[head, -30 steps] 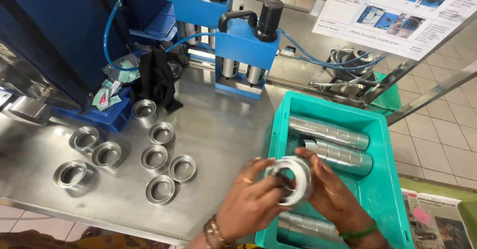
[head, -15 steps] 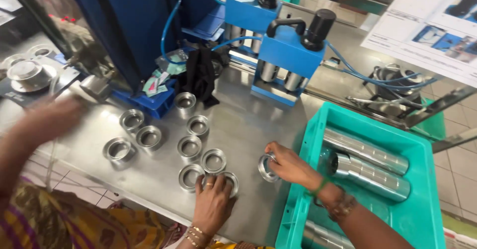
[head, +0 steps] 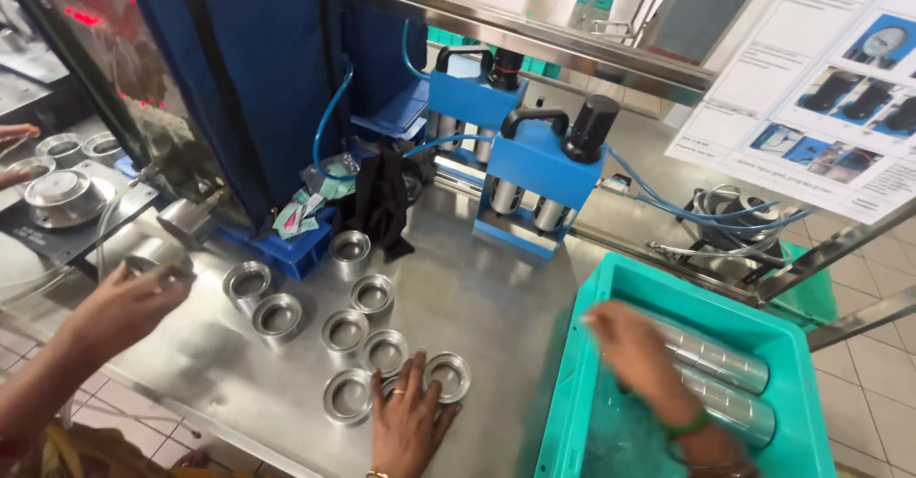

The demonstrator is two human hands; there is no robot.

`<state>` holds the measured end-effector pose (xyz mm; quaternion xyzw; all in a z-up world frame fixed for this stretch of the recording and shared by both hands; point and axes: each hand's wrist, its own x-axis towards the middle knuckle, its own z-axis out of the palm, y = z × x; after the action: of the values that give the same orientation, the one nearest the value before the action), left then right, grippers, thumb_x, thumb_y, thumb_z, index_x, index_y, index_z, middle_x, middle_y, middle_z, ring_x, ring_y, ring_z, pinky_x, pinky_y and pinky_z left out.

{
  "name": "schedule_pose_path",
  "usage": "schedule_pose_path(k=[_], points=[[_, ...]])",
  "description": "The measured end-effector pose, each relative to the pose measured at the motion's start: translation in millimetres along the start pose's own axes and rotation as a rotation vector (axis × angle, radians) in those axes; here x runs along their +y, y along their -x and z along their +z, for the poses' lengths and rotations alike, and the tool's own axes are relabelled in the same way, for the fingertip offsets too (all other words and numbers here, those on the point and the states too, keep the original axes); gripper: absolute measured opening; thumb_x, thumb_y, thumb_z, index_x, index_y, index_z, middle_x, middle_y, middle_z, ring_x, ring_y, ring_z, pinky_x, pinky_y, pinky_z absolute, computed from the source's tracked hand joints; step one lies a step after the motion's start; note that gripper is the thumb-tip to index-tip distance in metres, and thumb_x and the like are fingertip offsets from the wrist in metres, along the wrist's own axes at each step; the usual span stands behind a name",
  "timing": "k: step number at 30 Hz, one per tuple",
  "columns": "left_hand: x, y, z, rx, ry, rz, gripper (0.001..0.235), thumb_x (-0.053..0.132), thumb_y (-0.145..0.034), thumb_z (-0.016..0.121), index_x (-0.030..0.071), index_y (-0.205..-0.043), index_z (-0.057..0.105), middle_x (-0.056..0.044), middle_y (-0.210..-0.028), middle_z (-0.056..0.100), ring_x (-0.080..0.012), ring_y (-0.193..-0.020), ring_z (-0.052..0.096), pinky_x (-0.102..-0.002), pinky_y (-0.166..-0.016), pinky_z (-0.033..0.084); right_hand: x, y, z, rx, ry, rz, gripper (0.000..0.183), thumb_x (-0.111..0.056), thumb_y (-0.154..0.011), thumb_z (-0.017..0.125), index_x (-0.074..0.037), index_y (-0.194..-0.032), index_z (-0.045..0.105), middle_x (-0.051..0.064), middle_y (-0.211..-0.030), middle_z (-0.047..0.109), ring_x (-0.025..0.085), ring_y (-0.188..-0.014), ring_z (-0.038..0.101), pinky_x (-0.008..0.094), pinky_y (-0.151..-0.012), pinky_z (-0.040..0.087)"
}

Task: Organizing and inspecting cylindrical and ring-shaped metal components at a workbench.

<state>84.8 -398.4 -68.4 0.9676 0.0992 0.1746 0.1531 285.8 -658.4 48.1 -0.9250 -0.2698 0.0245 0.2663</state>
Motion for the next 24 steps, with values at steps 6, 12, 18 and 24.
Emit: schedule_pose_path(k=[6, 12, 18, 24], points=[[-22, -7, -18, 0.037, -0.086, -0.052, 0.044, 0.049, -0.081, 0.069, 0.017, -0.111, 0.071, -0.01, -0.15, 0.049, -0.0246, -0.131, 0.052, -0.065, -0.112, 0.025, 108, 62, 6, 0.246, 0.55, -0.166, 0.055, -0.047, -0.092, 0.054, -0.004, -0.124, 0.061, 0.018, -0.12, 0.068, 0.037, -0.11, 0.064, 0.05, -0.091, 0.049], [-43, -16, -37, 0.02, -0.177, -0.129, 0.042, 0.053, -0.084, 0.065, 0.018, -0.106, 0.072, -0.007, -0.147, 0.054, -0.0228, -0.129, 0.055, -0.059, -0.117, 0.029, 95, 133, -3, 0.314, 0.478, -0.19, 0.053, -0.045, -0.089, 0.063, -0.012, -0.13, 0.052, 0.014, -0.125, 0.065, 0.034, -0.116, 0.063, 0.047, -0.098, 0.048], [-58, -29, -42, 0.074, -0.202, -0.207, 0.041, 0.053, -0.083, 0.066, 0.018, -0.103, 0.072, -0.009, -0.143, 0.057, -0.0274, -0.132, 0.053, -0.061, -0.116, 0.027, 119, 144, 23, -0.057, -0.509, 0.645, 0.083, -0.029, -0.081, 0.082, -0.015, -0.149, 0.037, 0.017, -0.11, 0.068, 0.028, -0.099, 0.067, 0.041, -0.087, 0.052], [-6, -30, -52, 0.176, 0.228, -0.062, 0.032, 0.031, -0.08, 0.075, 0.012, -0.106, 0.071, -0.014, -0.13, 0.06, -0.0344, -0.125, 0.054, -0.055, -0.105, 0.038, 96, 138, 11, -0.117, -0.879, 0.699, 0.075, -0.013, -0.075, 0.084, -0.011, -0.141, 0.048, 0.009, -0.115, 0.068, 0.02, -0.104, 0.065, 0.034, -0.088, 0.049]])
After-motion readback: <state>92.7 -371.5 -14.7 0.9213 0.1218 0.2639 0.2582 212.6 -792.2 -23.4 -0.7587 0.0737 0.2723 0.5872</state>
